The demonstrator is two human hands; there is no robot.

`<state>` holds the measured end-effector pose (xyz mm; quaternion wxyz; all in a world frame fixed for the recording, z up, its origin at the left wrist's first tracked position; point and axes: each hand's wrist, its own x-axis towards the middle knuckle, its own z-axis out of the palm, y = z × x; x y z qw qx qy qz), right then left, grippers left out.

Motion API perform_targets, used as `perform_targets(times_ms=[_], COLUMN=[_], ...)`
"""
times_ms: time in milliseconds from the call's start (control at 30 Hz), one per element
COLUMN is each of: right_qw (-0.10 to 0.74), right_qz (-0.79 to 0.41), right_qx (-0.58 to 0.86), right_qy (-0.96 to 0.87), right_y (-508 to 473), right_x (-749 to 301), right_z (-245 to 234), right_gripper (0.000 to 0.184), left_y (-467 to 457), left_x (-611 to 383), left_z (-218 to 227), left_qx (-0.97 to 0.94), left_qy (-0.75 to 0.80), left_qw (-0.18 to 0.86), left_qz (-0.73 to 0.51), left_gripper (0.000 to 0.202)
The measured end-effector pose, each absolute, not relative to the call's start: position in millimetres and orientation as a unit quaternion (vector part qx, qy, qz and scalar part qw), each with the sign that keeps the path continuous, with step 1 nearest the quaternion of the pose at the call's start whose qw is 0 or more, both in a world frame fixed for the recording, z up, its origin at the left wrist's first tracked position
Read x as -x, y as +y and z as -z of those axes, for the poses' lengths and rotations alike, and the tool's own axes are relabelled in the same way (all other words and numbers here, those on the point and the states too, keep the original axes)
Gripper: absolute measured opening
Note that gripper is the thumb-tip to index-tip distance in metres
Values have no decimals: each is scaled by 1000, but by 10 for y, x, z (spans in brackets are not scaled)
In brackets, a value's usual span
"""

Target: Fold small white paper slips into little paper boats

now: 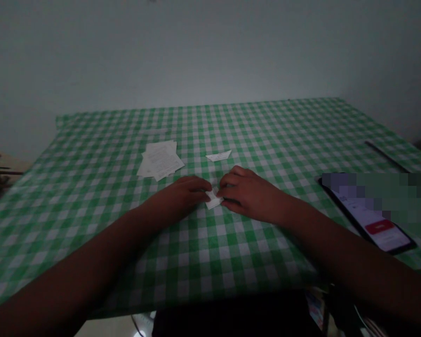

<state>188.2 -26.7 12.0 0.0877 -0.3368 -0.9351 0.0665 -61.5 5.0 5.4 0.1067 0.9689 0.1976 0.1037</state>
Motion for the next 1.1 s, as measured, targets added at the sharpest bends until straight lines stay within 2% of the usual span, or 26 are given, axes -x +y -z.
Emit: perform_targets(times_ms=[233,333,433,633,733,1100], right_qw=[87,95,111,130,137,146], right_qz=[-29,-35,-51,-94,-100,-126], right_qx=[337,332,320,312,342,370], right_qy=[-937,-938,-940,-936,-924,-909], right_y=[-283,-305,-326,-301,-268,-277], right_x=[-1826,-1768,-1738,-1826,-1834,-1759], right_z=[-127,-127,-120,-110,-84,-26], right_gripper=[24,26,27,32,24,23], left_y=[-33,-65,-69,-18,3,-8], left_x=[576,535,517,556,577,554], left_z=[-138,-127,-91,-39,-20,-50], left_qx=[-965,-961,-959,-949,-942,-916], left_qy=[225,240,246,229,232,287], left_qw=[105,103,98,165,179,223], left_qz=[-89,-89,-98,-141,-164,-168], left_gripper=[18,21,14,16,15,12])
